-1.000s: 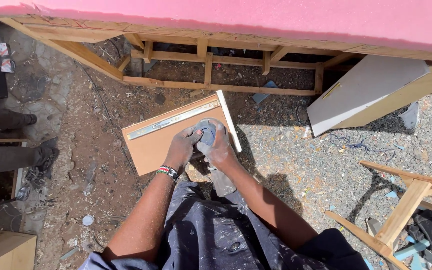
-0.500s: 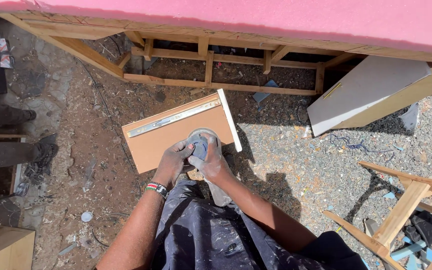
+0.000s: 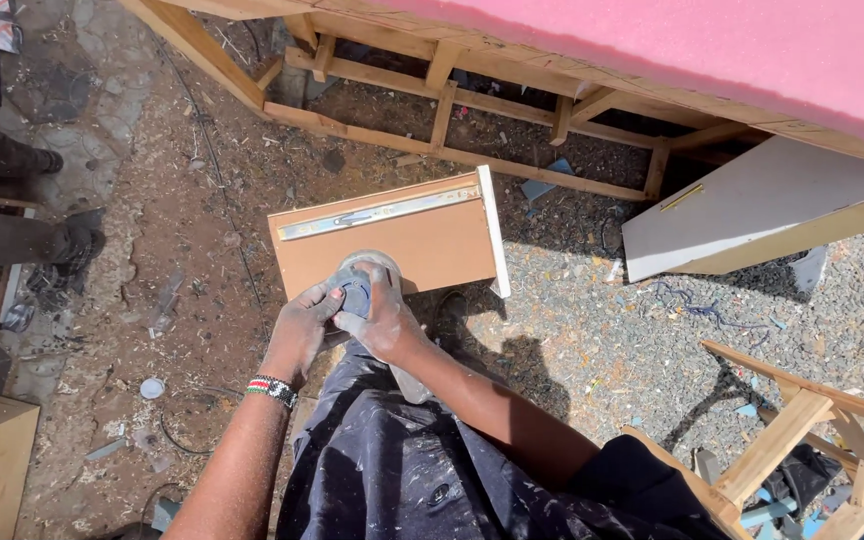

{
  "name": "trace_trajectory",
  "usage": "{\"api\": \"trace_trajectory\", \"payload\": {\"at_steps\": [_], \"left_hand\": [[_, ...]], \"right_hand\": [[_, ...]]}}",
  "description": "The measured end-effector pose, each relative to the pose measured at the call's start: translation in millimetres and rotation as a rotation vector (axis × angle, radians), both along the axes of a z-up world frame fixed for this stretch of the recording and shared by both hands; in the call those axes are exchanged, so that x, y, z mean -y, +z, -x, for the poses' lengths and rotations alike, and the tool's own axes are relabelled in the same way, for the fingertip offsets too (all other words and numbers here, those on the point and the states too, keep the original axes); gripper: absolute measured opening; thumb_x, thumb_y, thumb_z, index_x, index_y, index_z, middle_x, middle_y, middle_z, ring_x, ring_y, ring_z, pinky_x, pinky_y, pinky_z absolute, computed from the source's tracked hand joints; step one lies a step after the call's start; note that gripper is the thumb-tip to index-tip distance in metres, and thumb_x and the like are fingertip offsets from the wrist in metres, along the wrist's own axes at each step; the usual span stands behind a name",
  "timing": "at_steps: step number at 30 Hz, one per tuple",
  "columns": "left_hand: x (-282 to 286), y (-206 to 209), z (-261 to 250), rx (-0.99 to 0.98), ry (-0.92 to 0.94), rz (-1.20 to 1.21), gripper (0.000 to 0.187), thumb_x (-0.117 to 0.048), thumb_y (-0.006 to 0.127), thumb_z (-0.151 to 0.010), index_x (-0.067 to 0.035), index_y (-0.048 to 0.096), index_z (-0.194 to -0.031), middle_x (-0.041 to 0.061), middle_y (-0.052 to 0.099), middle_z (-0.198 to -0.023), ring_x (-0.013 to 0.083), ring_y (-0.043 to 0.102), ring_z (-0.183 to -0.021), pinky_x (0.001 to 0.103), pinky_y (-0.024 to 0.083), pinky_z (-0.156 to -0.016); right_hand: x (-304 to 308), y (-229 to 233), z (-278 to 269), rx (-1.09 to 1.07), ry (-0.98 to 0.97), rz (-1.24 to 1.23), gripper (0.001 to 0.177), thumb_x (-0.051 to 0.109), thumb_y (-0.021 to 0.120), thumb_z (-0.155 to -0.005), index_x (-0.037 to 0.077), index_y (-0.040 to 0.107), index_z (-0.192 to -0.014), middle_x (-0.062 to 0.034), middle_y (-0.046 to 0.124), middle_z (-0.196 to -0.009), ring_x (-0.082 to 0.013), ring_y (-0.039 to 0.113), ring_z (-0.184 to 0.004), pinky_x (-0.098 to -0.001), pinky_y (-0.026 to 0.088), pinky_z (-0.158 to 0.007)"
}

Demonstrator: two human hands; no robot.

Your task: The person uses an orbital sander to smooth the surface of a white wooden cabinet door and then a brown wooden drawer. They move the sander across the flat surfaces and edges of the furniture pieces in a workshop setting.

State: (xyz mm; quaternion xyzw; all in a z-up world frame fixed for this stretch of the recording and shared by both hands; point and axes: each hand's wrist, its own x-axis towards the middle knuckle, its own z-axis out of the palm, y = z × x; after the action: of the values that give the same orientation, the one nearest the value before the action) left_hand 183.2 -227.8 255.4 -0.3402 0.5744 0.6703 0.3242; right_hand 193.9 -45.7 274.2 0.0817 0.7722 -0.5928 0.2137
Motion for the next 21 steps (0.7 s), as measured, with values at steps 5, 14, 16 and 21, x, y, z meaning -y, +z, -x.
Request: {"api": "trace_trajectory", "payload": {"at_steps": [5,14,16,21], "left_hand": [[-14.3,-22.7,14.2,-0.047,-0.067,0.023,0.058,-0.036,0.079,-0.118,-0.014,0.067,-0.171,-0.002,0.077,-0.115,0.0050,0.071,-0.082,0.042,0.077,-0.087],[-110.8,-43.5,26.0,-0.122,-0.215,0.000,0.061,-0.037,0.084,-0.115,-0.011,0.069,-0.168,0.001,0.080,-0.115,0.0112,0.080,-0.082,0.040,0.078,-0.080],[-122.0,-80.2,28.5,-0.155,-0.266,0.015,0.060,-0.036,0.085,-0.115,-0.010,0.071,-0.167,0.005,0.081,-0.118,0.0126,0.078,-0.088,0.042,0.078,-0.083],[-159.4,-65.9,30.9,-0.203,-0.312,0.028,0.062,-0.036,0.089,-0.114,-0.007,0.072,-0.166,0.009,0.081,-0.125,0.0152,0.075,-0.099,0.042,0.076,-0.088]], "right_hand": [[-18.4,10.6,6.6,0.044,-0.052,0.080,0.091,0.030,0.087,-0.101,0.015,0.040,-0.176,-0.0324,0.038,-0.175,-0.0624,0.047,-0.164,-0.0735,0.045,-0.134],[-101.5,-44.1,-1.3,0.132,-0.256,0.093,0.092,0.028,0.085,-0.104,0.024,0.034,-0.180,-0.0317,0.032,-0.177,-0.0572,0.074,-0.127,-0.0543,0.082,-0.083],[-121.9,-53.0,-5.2,0.126,-0.298,0.094,0.091,0.027,0.086,-0.103,0.022,0.035,-0.178,-0.0334,0.035,-0.172,-0.0568,0.076,-0.122,-0.0532,0.083,-0.077],[-158.9,-40.5,-11.7,0.147,-0.363,0.092,0.091,0.022,0.086,-0.099,0.012,0.037,-0.175,-0.0316,0.058,-0.150,-0.0400,0.077,-0.106,-0.0458,0.080,-0.064]]}}
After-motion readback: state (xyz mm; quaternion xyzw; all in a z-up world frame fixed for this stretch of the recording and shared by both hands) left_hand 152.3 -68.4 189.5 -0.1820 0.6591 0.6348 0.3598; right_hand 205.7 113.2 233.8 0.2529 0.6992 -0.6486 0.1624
